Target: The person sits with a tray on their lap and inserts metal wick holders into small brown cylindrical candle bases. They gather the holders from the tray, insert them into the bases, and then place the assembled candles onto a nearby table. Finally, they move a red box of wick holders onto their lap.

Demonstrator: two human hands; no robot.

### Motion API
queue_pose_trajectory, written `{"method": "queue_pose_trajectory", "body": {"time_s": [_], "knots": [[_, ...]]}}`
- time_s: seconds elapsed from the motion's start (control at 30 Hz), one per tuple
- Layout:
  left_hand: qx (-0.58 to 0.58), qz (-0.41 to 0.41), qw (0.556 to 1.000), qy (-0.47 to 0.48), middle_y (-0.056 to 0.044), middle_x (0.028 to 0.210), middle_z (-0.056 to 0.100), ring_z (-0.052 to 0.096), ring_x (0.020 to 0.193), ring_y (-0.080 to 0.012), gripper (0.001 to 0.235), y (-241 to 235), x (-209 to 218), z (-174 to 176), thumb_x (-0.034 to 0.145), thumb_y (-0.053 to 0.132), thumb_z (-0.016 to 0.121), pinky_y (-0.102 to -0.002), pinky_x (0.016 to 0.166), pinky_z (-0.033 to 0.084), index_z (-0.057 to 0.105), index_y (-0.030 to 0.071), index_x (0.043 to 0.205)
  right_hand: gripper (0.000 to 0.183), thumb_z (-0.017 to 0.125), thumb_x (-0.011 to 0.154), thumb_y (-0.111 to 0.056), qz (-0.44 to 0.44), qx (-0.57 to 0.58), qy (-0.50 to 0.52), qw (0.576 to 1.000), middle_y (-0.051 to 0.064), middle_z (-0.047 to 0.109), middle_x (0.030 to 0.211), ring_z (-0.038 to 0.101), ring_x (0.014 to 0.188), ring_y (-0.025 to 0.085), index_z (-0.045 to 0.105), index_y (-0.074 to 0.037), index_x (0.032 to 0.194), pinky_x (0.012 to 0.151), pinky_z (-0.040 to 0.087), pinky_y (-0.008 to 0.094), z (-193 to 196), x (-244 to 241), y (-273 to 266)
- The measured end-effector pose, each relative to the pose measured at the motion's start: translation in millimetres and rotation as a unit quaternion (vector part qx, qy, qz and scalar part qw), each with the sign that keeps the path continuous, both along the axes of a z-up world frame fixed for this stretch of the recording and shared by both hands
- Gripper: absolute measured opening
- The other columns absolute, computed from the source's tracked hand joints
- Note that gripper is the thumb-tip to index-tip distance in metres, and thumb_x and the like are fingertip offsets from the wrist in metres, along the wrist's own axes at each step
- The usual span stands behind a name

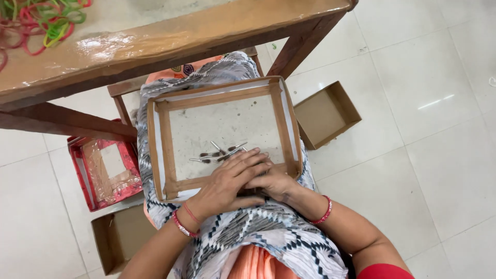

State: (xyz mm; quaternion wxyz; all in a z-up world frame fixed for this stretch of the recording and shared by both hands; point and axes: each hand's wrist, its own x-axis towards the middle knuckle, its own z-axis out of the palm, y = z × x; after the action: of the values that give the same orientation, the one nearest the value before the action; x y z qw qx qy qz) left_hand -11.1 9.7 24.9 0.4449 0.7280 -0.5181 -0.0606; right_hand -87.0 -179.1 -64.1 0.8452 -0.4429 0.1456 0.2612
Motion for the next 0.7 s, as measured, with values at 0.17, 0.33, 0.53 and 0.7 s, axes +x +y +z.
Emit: {"method": "queue_pose_trajectory", "body": {"time_s": [0.17, 0.33, 0.53, 0.7], "knots": [[0.065, 0.211, 0.972, 0.084, -0.01, 0.129, 0.069, 0.069, 0.117, -0.0283, 0.034, 50.4, 20.5, -29.2, 0.098, 0.021, 0.069, -0.04, 0.098, 0.057, 0.062, 0.011, 0.13, 0.036, 0.079, 0.085, -0.001, -0.075, -0.062, -0.038, 0.995, 0.013, 0.076, 0.105, 0.075, 0.095, 0.022, 0.066, 0.004, 0.118, 0.089, 0.061, 0.036, 4.2, 16.7, -21.6], [0.214, 0.232, 0.948, -0.035, -0.01, 0.106, 0.071, 0.07, 0.097, -0.0322, 0.028, 85.2, 27.4, -46.3, 0.088, 0.01, 0.073, -0.043, 0.081, 0.057, 0.066, 0.008, 0.114, 0.031, 0.079, 0.087, -0.003, -0.122, -0.139, -0.006, 0.983, 0.014, 0.076, 0.1, 0.075, 0.089, 0.02, 0.069, 0.005, 0.114, 0.075, 0.057, 0.033, 15.1, 23.2, -25.2], [0.172, 0.176, 0.966, 0.081, -0.011, 0.093, 0.068, 0.073, 0.079, -0.0278, 0.019, 69.6, 20.1, -15.5, 0.084, 0.003, 0.073, -0.038, 0.071, 0.06, 0.067, 0.004, 0.102, 0.035, 0.08, 0.083, -0.002, -0.13, -0.123, -0.092, 0.979, 0.009, 0.076, 0.103, 0.076, 0.095, 0.017, 0.063, -0.002, 0.114, 0.086, 0.062, 0.031, 28.7, 35.8, 6.6], [0.044, 0.137, 0.982, 0.123, -0.011, 0.095, 0.068, 0.073, 0.078, -0.0269, 0.018, 42.2, 24.0, 6.0, 0.085, 0.0, 0.072, -0.036, 0.07, 0.06, 0.067, 0.003, 0.102, 0.033, 0.08, 0.09, 0.004, -0.062, -0.175, -0.222, 0.957, 0.008, 0.071, 0.107, 0.067, 0.098, 0.015, 0.063, 0.003, 0.117, 0.089, 0.058, 0.031, 4.0, 37.4, 13.3]]}}
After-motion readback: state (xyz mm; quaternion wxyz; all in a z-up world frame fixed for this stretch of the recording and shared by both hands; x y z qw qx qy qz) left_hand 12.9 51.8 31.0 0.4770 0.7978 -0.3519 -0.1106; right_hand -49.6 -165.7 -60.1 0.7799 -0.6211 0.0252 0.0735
